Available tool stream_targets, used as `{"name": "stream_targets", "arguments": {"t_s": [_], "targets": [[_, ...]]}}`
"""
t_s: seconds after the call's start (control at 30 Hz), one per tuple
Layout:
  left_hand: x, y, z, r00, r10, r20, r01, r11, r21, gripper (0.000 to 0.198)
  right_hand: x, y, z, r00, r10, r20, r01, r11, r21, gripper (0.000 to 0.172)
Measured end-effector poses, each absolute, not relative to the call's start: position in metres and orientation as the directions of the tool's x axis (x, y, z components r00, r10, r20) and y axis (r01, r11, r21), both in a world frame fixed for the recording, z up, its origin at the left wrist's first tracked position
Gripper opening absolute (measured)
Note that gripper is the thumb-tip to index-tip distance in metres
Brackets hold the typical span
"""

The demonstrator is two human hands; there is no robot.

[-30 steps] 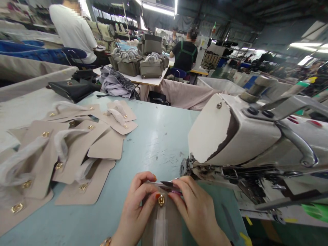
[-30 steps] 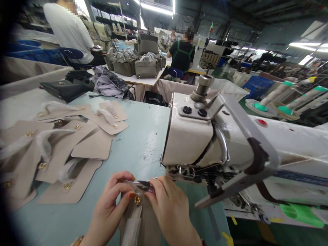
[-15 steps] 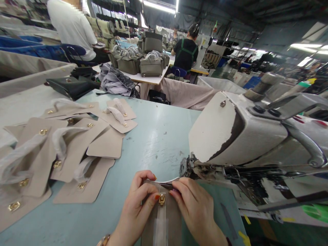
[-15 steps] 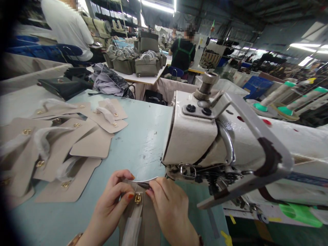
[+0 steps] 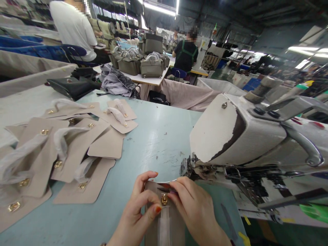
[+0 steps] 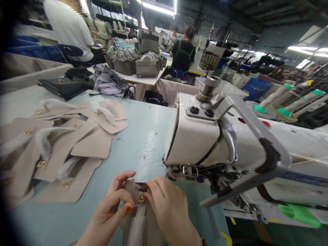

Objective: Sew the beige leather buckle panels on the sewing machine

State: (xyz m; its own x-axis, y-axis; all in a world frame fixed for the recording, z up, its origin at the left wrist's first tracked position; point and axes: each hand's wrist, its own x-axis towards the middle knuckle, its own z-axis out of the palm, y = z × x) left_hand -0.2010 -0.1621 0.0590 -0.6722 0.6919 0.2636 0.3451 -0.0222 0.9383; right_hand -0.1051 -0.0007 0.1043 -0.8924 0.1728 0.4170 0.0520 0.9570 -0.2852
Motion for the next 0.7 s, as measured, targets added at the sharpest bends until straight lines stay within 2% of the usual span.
{"name": "stream_targets", "arguments": {"t_s": [0.2,0.53,0.63,0.7], "targets": [[-0.200,-0.163,0.061,-0.664,0.704,0.251,0.348,-0.006,0.938,0.023,-0.111,-0.002,0.107,-0.881,0.195,0.431,0.080,0.959,-0.271,0.038],[-0.202,-0.164,0.064,-0.655,0.726,0.210,0.275,-0.030,0.961,0.030,-0.108,-0.002,0.094,-0.829,0.138,0.542,0.013,0.974,-0.228,0.017],[-0.202,-0.164,0.065,-0.661,0.729,0.179,0.221,-0.040,0.975,0.031,-0.107,-0.001,0.092,-0.828,0.145,0.542,-0.020,0.958,-0.286,0.013],[-0.202,-0.164,0.065,-0.668,0.726,0.160,0.179,-0.052,0.982,0.031,-0.106,-0.001,0.092,-0.832,0.202,0.517,-0.027,0.916,-0.401,0.011]]}}
